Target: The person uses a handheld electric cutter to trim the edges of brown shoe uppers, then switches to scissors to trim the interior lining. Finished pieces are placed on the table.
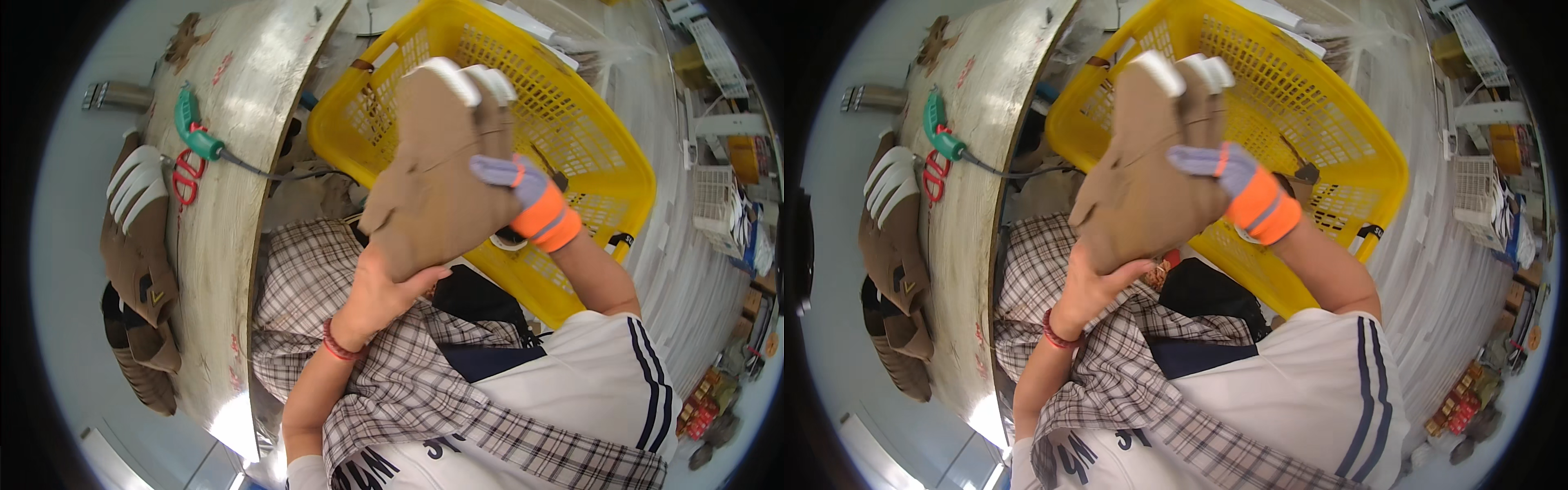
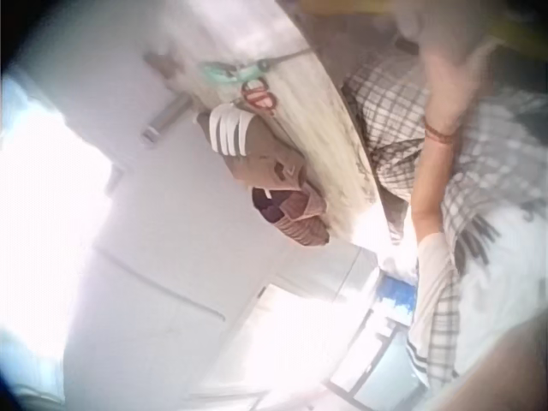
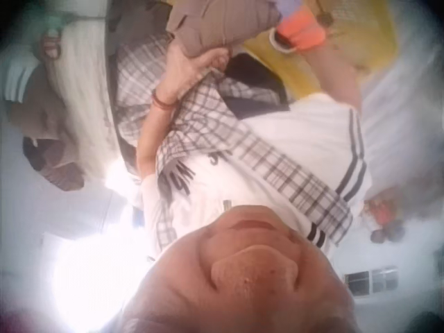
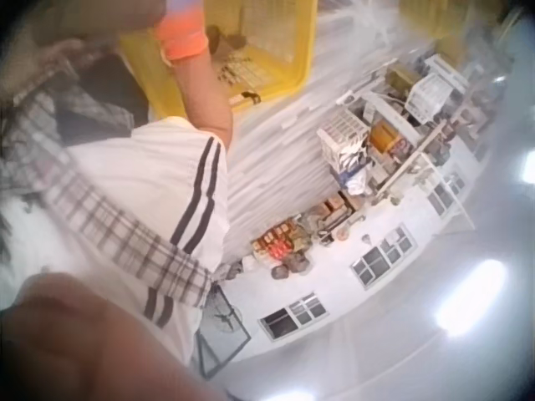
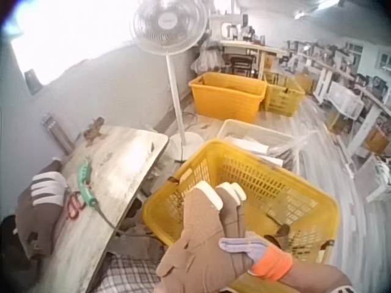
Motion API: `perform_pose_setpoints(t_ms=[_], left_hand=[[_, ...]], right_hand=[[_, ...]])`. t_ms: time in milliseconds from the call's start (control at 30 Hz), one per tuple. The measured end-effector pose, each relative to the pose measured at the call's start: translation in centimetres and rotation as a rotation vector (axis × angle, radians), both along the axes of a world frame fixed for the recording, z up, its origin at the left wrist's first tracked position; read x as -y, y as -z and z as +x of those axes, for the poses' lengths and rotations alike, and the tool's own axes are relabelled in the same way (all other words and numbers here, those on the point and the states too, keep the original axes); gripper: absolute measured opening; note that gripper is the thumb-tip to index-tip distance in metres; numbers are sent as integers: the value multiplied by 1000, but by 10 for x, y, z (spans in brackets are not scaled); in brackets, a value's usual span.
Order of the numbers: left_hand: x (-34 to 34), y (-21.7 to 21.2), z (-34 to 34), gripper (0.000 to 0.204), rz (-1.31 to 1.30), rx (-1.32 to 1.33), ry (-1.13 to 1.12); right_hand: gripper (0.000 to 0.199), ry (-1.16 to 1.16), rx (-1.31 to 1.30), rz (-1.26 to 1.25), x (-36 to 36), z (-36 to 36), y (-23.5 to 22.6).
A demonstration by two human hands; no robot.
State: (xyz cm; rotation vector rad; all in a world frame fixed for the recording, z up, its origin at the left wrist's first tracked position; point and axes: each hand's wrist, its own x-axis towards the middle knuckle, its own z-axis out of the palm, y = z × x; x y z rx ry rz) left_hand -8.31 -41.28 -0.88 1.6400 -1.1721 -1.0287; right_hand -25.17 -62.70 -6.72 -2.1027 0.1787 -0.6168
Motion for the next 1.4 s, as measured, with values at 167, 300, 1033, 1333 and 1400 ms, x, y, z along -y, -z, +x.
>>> perform_pose_setpoints(t_ms=[167, 300, 1033, 1333, 1400], left_hand=[[-30, 35, 15, 70, 67, -855, -488], [-71, 46, 23, 71, 25, -887, -634], [-155, -25, 35, 40, -496, -1580, -973], [-229, -60, 18, 41, -922, -1511, -1076], [-237, -68, 14, 40, -850, -1347, -1323]], right_hand=[[53, 79, -43, 1409, -29, 25, 1], [41, 853, -374, 583, 32, -36, 175], [25, 813, -1554, -472, 83, -308, 328], [20, 663, -219, 200, 137, -74, 151], [19, 578, -96, 53, 118, -8, 57]])
